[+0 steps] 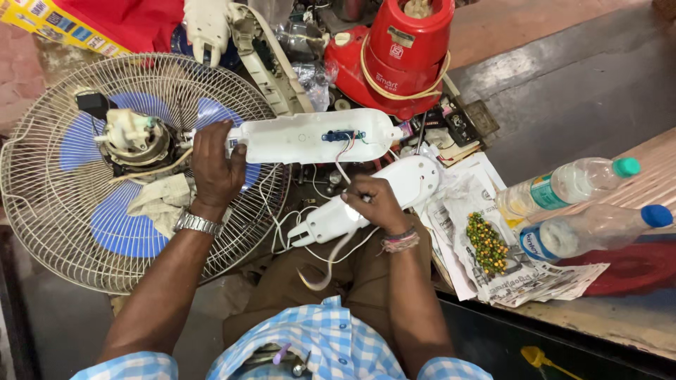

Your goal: The person uses a screwdriver to remove screws from the white plastic casing of a standing fan. They separate the two halves of the casing to expose the internal wiring and components.

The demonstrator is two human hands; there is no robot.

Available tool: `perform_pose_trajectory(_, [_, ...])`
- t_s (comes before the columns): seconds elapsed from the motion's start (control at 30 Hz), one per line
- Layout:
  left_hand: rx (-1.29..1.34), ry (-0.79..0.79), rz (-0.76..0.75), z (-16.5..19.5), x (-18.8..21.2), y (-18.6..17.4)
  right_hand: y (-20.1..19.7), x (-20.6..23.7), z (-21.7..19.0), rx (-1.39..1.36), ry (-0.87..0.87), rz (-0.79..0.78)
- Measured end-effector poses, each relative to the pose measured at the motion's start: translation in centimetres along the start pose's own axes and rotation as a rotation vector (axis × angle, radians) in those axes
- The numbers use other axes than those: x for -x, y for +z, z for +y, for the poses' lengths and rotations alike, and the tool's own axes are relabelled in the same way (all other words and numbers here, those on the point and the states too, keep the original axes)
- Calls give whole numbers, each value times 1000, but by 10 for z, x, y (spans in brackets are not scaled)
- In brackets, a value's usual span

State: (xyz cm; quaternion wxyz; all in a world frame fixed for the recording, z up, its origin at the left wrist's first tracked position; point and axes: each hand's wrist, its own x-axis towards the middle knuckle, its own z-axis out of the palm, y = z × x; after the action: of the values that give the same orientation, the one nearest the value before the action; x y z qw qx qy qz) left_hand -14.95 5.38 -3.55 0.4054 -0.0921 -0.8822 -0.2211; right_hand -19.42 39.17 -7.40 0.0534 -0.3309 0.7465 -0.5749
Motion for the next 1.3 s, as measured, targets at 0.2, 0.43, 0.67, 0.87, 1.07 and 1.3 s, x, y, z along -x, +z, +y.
perform_pose_trajectory(0.2, [-16, 17, -17, -1, 3, 3, -14, 11, 12, -50, 201, 20])
perform_pose_trajectory(0.43, [-34, 24, -33, 3, 0, 1, 3, -10, 22, 185, 216, 601])
perform_pose_trajectory(0.67, [-37, 37, -54, 6, -1, -1, 32, -32, 17, 626, 3, 607])
perform_pose_trajectory(0.87, [-16, 34, -51, 3, 0, 0, 44, -40, 15, 602, 47, 522])
perform_pose_trajectory(1.07, [-40, 32, -73, -2, 2, 4, 37, -37, 17, 618, 63, 482])
perform_pose_trajectory(1.3, [-72, 30, -80, 1, 1, 2, 24, -25, 5, 575, 122, 480])
